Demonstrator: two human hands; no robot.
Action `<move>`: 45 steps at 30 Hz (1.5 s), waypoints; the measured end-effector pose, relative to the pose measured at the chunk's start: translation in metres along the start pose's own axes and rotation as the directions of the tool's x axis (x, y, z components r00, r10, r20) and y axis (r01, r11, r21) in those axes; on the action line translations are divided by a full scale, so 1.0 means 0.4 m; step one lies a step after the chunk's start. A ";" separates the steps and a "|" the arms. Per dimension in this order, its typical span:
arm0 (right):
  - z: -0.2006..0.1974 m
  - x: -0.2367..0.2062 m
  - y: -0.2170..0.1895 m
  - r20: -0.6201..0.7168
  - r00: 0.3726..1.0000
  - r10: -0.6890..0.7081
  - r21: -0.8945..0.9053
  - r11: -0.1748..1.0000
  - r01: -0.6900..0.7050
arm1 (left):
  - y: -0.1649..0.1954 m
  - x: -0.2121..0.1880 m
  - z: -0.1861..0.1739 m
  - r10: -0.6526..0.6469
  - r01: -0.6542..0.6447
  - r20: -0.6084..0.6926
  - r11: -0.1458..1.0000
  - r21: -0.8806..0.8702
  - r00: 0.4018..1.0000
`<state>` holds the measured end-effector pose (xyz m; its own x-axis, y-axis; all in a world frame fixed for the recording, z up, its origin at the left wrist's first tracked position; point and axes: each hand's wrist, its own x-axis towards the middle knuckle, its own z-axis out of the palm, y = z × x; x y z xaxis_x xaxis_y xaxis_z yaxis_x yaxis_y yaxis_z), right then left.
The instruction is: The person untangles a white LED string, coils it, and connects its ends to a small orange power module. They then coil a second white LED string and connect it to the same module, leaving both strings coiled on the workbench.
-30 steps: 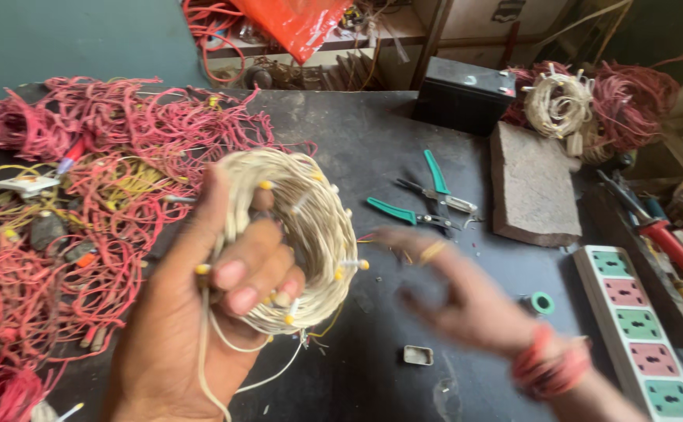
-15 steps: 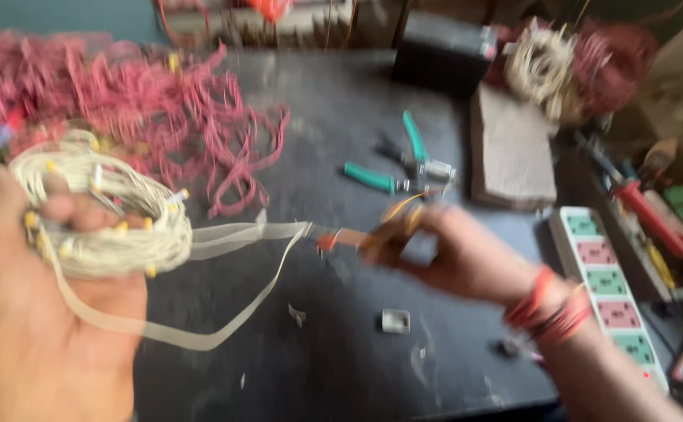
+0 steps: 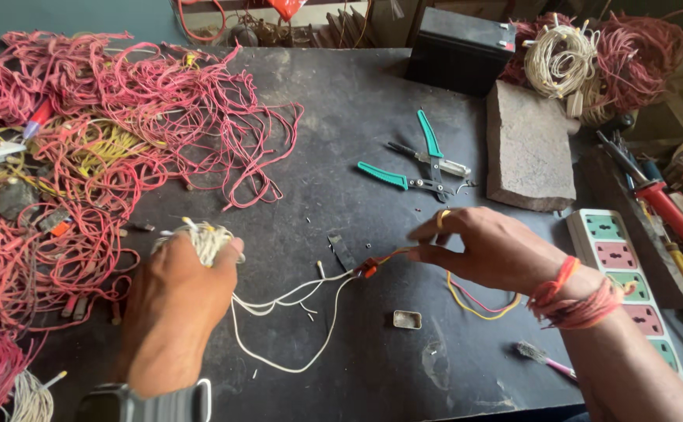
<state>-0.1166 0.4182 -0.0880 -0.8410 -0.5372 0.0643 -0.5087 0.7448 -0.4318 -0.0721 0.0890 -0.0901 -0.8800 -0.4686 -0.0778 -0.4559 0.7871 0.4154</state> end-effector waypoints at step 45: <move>0.425 -0.193 0.818 0.082 0.346 0.935 -0.274 0.355 -0.894 | 0.118 0.023 0.058 -0.046 0.047 0.150 0.999 -0.006 0.988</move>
<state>-0.1869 0.6359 -0.3871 -0.7514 0.4776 -0.4554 0.5205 0.8531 0.0359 -0.1048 0.1311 -0.0921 -0.8683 -0.4385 -0.2321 -0.4961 0.7617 0.4168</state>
